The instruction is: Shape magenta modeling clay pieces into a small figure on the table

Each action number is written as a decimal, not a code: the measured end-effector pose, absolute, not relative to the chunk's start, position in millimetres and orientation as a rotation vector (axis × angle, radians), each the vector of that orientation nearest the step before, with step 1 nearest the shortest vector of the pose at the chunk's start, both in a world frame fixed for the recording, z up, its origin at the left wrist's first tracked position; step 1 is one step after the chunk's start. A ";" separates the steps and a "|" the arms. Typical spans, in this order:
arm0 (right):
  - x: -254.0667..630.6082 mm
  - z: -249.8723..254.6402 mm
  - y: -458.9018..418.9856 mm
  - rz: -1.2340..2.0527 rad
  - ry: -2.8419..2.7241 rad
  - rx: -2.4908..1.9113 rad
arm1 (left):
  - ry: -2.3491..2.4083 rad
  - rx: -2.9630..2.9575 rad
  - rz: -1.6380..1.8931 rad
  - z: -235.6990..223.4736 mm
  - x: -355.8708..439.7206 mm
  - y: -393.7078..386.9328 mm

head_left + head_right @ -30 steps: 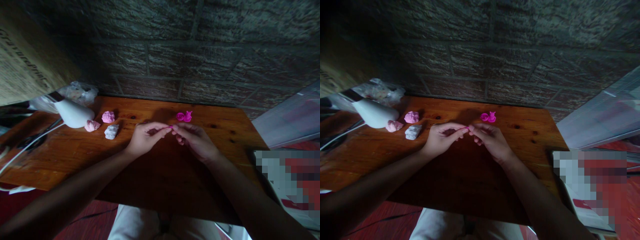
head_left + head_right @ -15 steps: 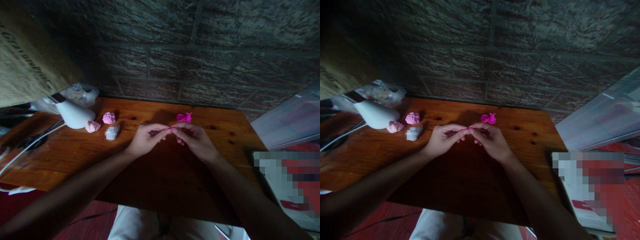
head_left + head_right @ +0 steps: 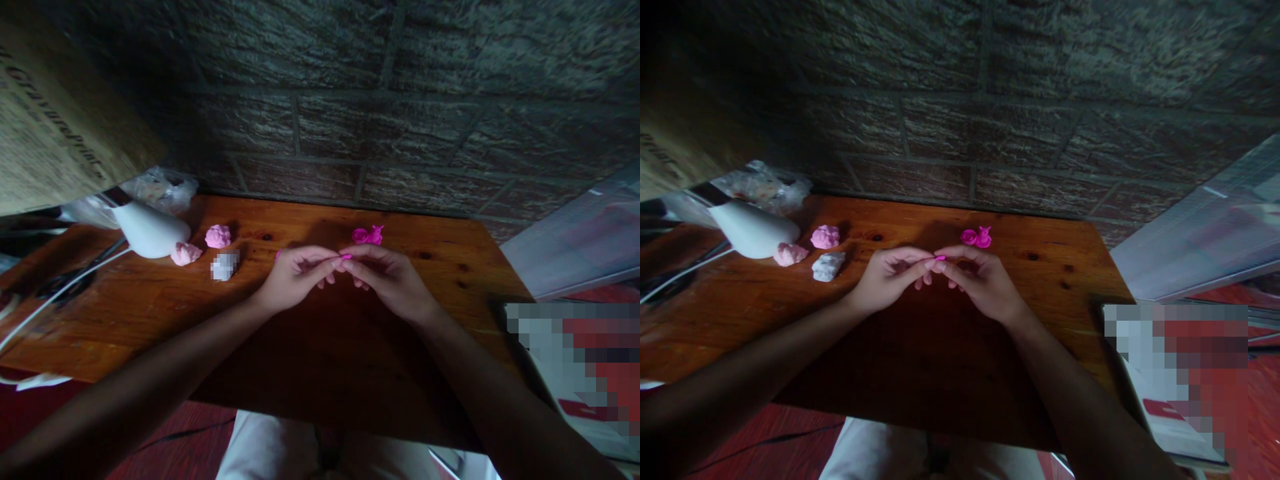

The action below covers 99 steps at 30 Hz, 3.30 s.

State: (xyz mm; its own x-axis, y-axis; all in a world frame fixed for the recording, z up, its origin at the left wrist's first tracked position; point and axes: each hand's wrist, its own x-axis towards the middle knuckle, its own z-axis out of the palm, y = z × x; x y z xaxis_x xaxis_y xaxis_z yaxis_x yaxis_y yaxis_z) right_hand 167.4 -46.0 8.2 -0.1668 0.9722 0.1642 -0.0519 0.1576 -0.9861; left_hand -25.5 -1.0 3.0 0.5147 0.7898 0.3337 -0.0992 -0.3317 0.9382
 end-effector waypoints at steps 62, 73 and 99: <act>167.4 13.5 -46.6 1.261 -1.230 -1.095 | 0.713 1.671 1.028 3.8 -27.7 2.1; 163.7 15.6 -48.1 1.353 -1.159 -1.023 | 0.710 1.674 1.036 5.9 -27.7 1.6; 158.5 6.7 -48.9 1.511 -1.130 -0.954 | 0.525 1.550 0.818 8.4 -26.4 -1.2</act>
State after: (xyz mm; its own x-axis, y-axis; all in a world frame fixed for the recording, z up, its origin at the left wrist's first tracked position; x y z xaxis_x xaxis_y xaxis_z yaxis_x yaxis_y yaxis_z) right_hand 158.5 -48.9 6.7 -0.2084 0.9775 -0.0322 -0.2457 -0.0842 -0.9657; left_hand -26.4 -1.2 8.4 0.6456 0.7374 0.1986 -0.1268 -0.1529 0.9801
